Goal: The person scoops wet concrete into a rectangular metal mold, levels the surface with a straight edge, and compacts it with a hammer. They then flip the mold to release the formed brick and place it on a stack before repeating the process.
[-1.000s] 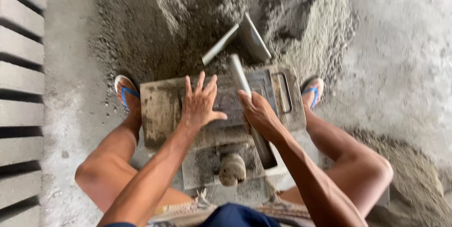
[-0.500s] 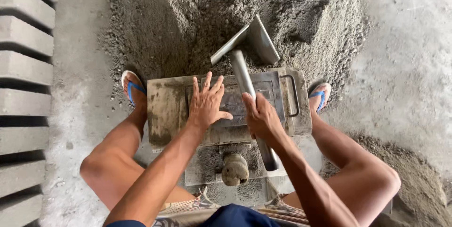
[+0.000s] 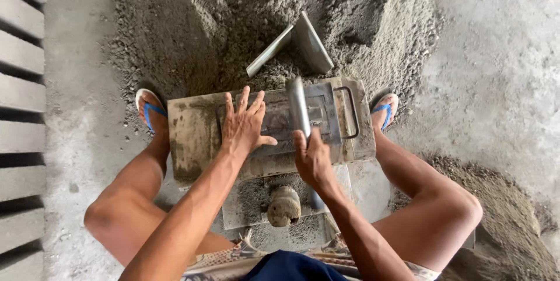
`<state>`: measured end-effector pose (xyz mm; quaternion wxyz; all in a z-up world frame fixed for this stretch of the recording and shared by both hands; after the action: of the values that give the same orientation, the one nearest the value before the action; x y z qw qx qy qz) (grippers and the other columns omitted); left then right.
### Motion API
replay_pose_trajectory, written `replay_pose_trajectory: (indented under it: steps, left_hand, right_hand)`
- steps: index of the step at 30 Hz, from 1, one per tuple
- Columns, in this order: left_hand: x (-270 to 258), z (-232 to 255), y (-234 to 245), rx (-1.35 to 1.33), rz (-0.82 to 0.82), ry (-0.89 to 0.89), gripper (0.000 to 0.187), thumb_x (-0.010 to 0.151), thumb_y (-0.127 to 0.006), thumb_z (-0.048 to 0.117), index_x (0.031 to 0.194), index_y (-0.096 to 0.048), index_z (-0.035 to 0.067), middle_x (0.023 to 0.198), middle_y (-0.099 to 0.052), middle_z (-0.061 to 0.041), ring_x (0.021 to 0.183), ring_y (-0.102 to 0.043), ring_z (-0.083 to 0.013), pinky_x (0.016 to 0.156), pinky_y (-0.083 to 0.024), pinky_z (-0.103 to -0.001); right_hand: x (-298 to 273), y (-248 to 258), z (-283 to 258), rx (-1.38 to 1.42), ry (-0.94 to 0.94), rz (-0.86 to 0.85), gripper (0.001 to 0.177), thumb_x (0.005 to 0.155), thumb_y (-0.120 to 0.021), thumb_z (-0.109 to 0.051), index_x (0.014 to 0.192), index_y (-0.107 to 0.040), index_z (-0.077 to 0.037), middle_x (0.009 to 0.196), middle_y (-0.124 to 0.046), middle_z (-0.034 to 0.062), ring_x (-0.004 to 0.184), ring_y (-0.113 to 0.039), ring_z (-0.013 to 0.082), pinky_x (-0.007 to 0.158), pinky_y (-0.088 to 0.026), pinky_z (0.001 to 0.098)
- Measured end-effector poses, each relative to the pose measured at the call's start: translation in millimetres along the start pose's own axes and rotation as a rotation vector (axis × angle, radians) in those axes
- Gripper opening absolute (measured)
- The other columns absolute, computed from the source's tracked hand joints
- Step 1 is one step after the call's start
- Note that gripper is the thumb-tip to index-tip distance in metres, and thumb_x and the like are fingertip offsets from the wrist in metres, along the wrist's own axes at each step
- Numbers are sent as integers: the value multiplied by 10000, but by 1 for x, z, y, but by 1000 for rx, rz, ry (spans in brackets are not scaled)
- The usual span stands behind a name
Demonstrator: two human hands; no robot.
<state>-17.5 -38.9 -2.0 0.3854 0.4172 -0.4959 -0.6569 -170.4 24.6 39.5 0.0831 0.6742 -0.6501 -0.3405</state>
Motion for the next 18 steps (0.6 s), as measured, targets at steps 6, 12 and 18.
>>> replay_pose_trajectory:
  steps: [6,12,18]
  left_hand:
    - [-2,2,7,2,-9,11,961,580,-662,719,1262,-516,58,1470,-349,-46,1393,-178,-347,1085,-117,-667]
    - [-4,2,6,12,21,1,1049,529,-610,781,1282,-502,58,1470,-353,-49,1395,-168,-354,1083,-102,-680]
    - [-5,1,8,-54,26,4,989,563,-674,706,1273,-515,36,1469,-356,-75,1385,-193,-371,1072,-111,-675]
  right_hand:
    - [27,-8,14,19,-76,-143,547,986,-293,-497,910,-511,-1,580,-534,150,429,-553,215,348,-498,312]
    - [22,-16,29,-10,-143,-186,541,928,-348,-533,803,-546,-45,506,-574,151,453,-613,274,499,-523,442]
    - [0,-6,7,-40,-99,-53,454,995,-259,-424,928,-494,-41,629,-581,214,507,-614,295,439,-545,392]
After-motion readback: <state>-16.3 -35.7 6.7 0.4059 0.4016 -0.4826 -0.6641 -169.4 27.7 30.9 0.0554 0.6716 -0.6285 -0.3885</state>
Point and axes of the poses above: each hand's wrist, its own x-axis towards the middle knuckle, its own y-axis out of the back of the hand, z = x × y, the point moved 4 cm from there along x, towards the middle knuckle
